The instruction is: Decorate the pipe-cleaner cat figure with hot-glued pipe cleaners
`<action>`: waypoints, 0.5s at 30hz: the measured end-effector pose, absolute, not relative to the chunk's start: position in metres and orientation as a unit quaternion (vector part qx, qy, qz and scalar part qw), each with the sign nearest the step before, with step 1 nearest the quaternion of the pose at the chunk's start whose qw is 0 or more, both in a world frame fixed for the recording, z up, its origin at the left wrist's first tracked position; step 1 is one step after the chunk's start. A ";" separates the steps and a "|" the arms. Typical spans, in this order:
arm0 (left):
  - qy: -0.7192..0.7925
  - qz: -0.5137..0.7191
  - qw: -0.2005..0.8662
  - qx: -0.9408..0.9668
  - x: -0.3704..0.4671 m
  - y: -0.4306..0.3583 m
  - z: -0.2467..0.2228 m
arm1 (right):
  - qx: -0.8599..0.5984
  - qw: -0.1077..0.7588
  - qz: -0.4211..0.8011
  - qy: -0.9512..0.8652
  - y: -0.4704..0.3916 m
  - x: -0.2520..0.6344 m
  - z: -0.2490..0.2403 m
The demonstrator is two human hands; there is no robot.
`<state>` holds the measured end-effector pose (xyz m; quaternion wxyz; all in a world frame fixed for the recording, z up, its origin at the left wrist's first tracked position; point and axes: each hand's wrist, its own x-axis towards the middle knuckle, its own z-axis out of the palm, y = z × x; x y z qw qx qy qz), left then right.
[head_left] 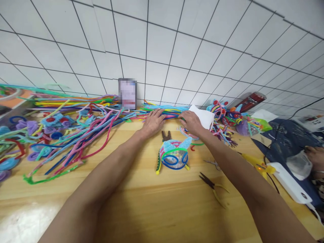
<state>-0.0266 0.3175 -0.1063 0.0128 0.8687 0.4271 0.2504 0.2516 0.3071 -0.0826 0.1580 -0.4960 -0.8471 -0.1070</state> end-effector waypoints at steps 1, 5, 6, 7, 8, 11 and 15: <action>0.426 0.243 0.014 0.871 -0.026 0.317 -0.108 | -0.499 0.163 -0.107 -0.844 0.307 0.249 -0.083; 0.431 0.221 0.019 0.874 -0.025 0.319 -0.114 | -0.509 0.170 -0.100 -0.838 0.308 0.245 -0.083; 0.433 0.217 0.021 0.875 -0.025 0.320 -0.114 | -0.511 0.170 -0.097 -0.837 0.309 0.245 -0.083; 0.433 0.213 0.023 0.875 -0.025 0.321 -0.115 | -0.512 0.170 -0.094 -0.837 0.310 0.246 -0.083; 0.434 0.211 0.024 0.875 -0.025 0.322 -0.115 | -0.515 0.172 -0.091 -0.835 0.311 0.247 -0.083; 0.435 0.208 0.025 0.876 -0.025 0.323 -0.114 | -0.529 0.181 -0.085 -0.825 0.313 0.248 -0.082; 0.435 0.215 0.022 0.874 -0.025 0.322 -0.112 | -0.535 0.191 -0.075 -0.819 0.314 0.246 -0.081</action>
